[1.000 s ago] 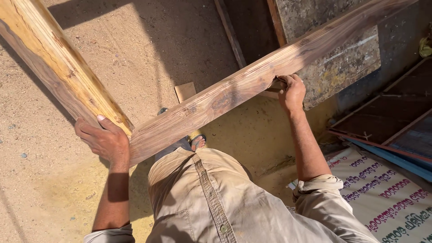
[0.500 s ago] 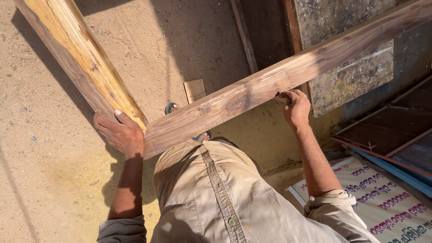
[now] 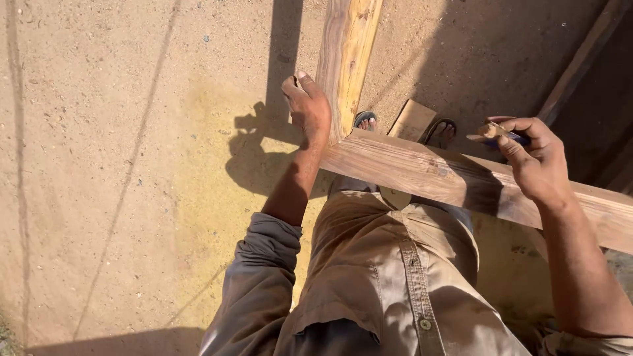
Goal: Applying wood filler to gaps in a wooden frame and sanding it down.
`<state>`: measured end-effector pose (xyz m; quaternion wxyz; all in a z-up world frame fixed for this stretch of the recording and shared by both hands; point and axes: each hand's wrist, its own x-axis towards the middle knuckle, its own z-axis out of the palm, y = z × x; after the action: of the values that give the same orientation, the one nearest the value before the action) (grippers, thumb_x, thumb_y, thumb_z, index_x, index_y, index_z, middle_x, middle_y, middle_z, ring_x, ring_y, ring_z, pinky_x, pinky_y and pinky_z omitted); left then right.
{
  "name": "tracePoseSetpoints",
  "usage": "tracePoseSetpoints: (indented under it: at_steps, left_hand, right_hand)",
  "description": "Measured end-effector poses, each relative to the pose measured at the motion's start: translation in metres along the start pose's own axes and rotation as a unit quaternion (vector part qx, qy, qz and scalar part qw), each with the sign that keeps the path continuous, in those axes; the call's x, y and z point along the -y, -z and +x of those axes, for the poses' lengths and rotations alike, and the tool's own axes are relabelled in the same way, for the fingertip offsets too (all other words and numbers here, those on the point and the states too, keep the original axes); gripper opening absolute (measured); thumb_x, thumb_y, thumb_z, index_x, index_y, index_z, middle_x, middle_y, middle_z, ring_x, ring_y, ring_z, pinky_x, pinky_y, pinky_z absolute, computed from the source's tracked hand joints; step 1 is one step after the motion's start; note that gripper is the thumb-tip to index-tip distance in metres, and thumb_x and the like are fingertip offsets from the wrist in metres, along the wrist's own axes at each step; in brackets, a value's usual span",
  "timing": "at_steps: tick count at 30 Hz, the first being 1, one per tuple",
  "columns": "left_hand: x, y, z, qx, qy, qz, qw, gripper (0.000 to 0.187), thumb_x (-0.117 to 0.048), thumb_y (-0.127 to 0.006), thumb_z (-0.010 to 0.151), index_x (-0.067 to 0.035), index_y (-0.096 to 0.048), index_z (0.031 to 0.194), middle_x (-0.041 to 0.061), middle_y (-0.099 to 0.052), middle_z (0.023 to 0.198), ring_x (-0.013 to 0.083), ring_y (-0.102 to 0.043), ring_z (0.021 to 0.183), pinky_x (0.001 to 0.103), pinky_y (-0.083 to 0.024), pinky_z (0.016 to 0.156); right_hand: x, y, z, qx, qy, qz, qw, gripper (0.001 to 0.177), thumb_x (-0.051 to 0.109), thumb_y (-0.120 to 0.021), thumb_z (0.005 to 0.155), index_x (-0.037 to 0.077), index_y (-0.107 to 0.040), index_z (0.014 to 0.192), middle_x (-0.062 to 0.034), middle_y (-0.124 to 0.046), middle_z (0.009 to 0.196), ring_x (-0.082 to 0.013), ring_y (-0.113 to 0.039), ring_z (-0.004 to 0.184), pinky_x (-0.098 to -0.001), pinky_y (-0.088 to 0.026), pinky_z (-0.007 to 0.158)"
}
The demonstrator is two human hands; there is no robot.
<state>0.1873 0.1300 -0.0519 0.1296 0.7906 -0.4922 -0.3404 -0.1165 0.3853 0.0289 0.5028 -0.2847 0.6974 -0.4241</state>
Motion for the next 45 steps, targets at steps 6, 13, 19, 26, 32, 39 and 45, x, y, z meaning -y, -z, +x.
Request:
tracePoseSetpoints:
  at_steps: [6,13,19,26,32,39,45]
  left_hand:
    - [0.012,-0.026,0.002,-0.057,-0.009,0.009,0.998,0.063,-0.051,-0.027,0.103,0.001,-0.048,0.134,0.018,-0.066,0.113,0.0292,-0.076,0.091,0.045,-0.066,0.075]
    - [0.008,-0.031,-0.007,-0.134,-0.049,0.082,0.986,0.053,-0.049,-0.030,0.110,-0.005,-0.056,0.123,0.015,-0.068,0.110,0.0278,-0.071,0.098,0.048,-0.056,0.083]
    - [-0.001,-0.028,-0.011,-0.123,-0.035,0.107,0.986,0.049,-0.048,-0.032,0.110,-0.008,-0.058,0.121,0.012,-0.070,0.107,0.0286,-0.071,0.093,0.047,-0.053,0.078]
    - [0.004,-0.030,-0.011,-0.126,-0.065,0.097,0.985,0.048,-0.049,-0.030,0.111,-0.010,-0.058,0.122,0.010,-0.070,0.108,0.0279,-0.072,0.094,0.045,-0.055,0.079]
    - [-0.002,-0.029,-0.013,-0.110,-0.045,0.095,0.988,0.046,-0.048,-0.030,0.111,-0.013,-0.058,0.117,0.007,-0.071,0.104,0.0279,-0.073,0.092,0.046,-0.054,0.078]
    - [0.000,-0.031,-0.011,-0.095,-0.046,0.103,0.989,0.045,-0.048,-0.028,0.111,-0.014,-0.058,0.109,0.006,-0.068,0.097,0.0251,-0.071,0.082,0.045,-0.054,0.074]
    - [0.005,-0.033,-0.012,-0.113,-0.080,0.111,0.984,0.046,-0.047,-0.026,0.113,-0.014,-0.057,0.105,0.004,-0.067,0.092,0.0223,-0.071,0.079,0.045,-0.055,0.073]
  right_hand:
    - [-0.001,-0.073,0.113,0.235,-0.095,-0.125,0.959,0.029,0.009,-0.058,0.107,0.008,-0.067,0.134,-0.0067,-0.073,0.118,-0.0266,-0.058,0.069,-0.0435,-0.050,0.069]
    - [-0.057,-0.122,0.147,0.382,0.134,-0.050,0.913,0.037,0.003,-0.058,0.103,0.007,-0.063,0.140,-0.0116,-0.064,0.137,-0.0235,-0.061,0.128,-0.0356,-0.049,0.111]
    - [-0.095,-0.150,0.146,0.403,0.177,0.002,0.898,0.043,-0.007,-0.061,0.103,0.003,-0.059,0.144,-0.0111,-0.057,0.144,-0.0273,-0.058,0.132,-0.0372,-0.049,0.112]
    - [-0.095,-0.155,0.140,0.420,0.213,-0.044,0.881,0.058,-0.012,-0.058,0.093,0.004,-0.054,0.148,-0.0157,-0.053,0.144,-0.0296,-0.055,0.133,-0.0360,-0.049,0.108]
    - [-0.075,-0.154,0.140,0.458,0.170,-0.052,0.871,0.055,-0.007,-0.063,0.095,0.004,-0.055,0.148,-0.0152,-0.051,0.146,-0.0289,-0.052,0.137,-0.0370,-0.045,0.111]
    - [-0.075,-0.154,0.147,0.495,0.145,-0.033,0.856,0.061,-0.005,-0.067,0.089,0.010,-0.056,0.148,-0.0137,-0.052,0.144,-0.0267,-0.052,0.137,-0.0382,-0.045,0.113]
    - [-0.079,-0.154,0.149,0.494,0.177,-0.059,0.849,0.070,-0.015,-0.068,0.083,0.013,-0.057,0.147,-0.0120,-0.053,0.143,-0.0267,-0.052,0.138,-0.0366,-0.045,0.114]
